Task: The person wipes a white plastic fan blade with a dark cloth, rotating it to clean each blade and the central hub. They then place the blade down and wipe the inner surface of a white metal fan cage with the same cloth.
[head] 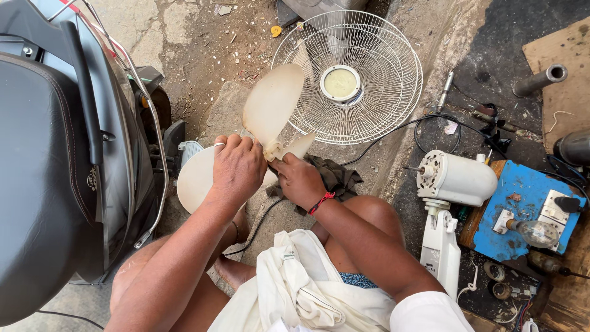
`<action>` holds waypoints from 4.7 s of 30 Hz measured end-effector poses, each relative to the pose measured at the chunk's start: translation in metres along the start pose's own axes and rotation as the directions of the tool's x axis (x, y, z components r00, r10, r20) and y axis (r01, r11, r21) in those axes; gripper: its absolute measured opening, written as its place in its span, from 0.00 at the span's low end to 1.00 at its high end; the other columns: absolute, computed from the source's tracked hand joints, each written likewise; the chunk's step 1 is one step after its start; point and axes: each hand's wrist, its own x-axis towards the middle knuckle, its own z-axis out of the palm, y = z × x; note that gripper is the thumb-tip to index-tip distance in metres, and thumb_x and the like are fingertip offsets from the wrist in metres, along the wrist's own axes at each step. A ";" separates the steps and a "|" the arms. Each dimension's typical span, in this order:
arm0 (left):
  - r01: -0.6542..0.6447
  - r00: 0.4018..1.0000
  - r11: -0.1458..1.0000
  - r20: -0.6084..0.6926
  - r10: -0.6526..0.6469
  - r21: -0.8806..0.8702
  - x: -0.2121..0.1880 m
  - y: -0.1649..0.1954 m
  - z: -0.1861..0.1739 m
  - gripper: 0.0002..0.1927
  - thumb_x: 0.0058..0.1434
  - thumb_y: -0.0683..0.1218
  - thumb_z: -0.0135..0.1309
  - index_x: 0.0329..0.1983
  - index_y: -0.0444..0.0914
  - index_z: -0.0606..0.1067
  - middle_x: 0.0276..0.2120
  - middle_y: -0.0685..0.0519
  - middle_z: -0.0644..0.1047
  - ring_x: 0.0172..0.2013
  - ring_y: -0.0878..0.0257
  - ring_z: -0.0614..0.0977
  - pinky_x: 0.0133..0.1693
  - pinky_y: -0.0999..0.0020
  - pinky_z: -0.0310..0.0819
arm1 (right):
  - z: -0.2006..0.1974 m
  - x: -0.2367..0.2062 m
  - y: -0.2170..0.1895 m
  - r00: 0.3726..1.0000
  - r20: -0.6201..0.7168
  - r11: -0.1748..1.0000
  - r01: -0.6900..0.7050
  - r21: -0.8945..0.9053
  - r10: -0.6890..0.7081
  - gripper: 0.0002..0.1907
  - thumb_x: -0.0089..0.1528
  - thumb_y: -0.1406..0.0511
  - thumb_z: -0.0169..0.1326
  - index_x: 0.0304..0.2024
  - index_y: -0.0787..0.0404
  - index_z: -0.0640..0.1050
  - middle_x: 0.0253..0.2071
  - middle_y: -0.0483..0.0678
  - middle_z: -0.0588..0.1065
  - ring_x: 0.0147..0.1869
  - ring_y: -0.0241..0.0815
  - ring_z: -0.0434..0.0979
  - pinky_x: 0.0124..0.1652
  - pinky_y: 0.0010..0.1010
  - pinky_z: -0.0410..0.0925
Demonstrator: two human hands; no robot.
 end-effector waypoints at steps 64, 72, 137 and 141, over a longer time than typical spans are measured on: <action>0.084 0.962 0.995 -0.254 -0.097 -0.061 0.017 0.019 -0.024 0.13 0.65 0.46 0.56 0.50 0.36 0.78 0.42 0.48 0.78 0.47 0.48 0.78 0.53 0.55 0.66 | -0.019 0.012 -0.021 0.968 -0.214 0.888 -0.017 0.460 0.130 0.18 0.65 0.69 0.55 0.57 0.66 0.74 0.52 0.58 0.77 0.54 0.54 0.81 0.51 0.37 0.74; 0.152 0.962 0.981 -0.208 -0.175 -0.120 0.027 0.019 -0.034 0.11 0.64 0.46 0.58 0.47 0.37 0.78 0.41 0.47 0.78 0.46 0.48 0.77 0.50 0.51 0.64 | -0.029 0.008 -0.012 0.983 -0.103 0.827 -0.071 0.557 0.154 0.13 0.65 0.70 0.55 0.52 0.65 0.77 0.45 0.54 0.81 0.49 0.47 0.83 0.50 0.33 0.74; 0.145 0.976 0.982 -0.144 -0.163 -0.124 0.045 0.039 -0.058 0.15 0.63 0.46 0.57 0.50 0.36 0.76 0.43 0.48 0.76 0.47 0.50 0.76 0.52 0.54 0.64 | -0.060 0.029 -0.028 0.904 -0.400 0.949 -0.016 0.315 0.148 0.08 0.59 0.72 0.61 0.40 0.62 0.78 0.40 0.50 0.77 0.43 0.50 0.82 0.43 0.36 0.75; 0.152 0.976 0.981 -0.140 -0.168 -0.120 0.045 0.037 -0.058 0.13 0.64 0.46 0.57 0.49 0.36 0.76 0.43 0.48 0.76 0.48 0.50 0.75 0.52 0.54 0.64 | -0.060 0.027 -0.033 0.935 -0.317 0.936 -0.039 0.349 0.158 0.09 0.60 0.72 0.60 0.44 0.63 0.80 0.43 0.51 0.77 0.46 0.49 0.82 0.45 0.34 0.75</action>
